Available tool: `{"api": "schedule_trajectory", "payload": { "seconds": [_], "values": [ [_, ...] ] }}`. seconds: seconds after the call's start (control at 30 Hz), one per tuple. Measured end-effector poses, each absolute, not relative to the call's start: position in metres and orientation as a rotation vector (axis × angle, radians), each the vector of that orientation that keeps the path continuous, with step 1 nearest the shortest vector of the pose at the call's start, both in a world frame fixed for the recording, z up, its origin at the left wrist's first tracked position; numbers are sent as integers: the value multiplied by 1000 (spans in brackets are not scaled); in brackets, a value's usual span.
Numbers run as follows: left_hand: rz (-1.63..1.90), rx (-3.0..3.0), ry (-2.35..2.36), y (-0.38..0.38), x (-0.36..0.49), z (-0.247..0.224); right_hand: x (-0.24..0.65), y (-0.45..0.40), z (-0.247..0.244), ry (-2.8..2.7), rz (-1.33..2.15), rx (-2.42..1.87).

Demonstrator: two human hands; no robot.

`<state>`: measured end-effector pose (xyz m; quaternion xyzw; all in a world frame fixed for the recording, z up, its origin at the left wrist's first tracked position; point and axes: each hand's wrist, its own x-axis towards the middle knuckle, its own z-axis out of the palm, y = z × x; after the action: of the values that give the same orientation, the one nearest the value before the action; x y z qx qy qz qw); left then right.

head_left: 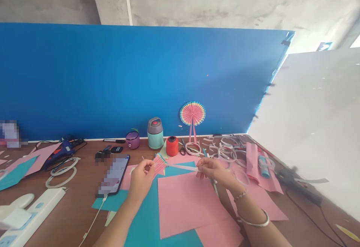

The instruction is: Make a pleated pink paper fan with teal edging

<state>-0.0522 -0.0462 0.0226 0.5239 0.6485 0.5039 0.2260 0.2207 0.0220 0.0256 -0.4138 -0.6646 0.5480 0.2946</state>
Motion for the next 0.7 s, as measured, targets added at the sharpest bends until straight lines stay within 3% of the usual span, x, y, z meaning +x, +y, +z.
{"api": "schedule_trajectory", "payload": {
  "seconds": [0.2, 0.43, 0.7],
  "values": [
    [1206, 1382, 1658, -40, -51, 13, 232, 29, 21, -1837, 1335, -1301],
    [1118, 1261, 1606, -44, -52, 19, 226, 30, 12, -2047, 787, -1316],
    [1134, 1186, 1612, -43, -51, 19, 224, 35, 7, -1925, 978, -1335]
  ]
}}
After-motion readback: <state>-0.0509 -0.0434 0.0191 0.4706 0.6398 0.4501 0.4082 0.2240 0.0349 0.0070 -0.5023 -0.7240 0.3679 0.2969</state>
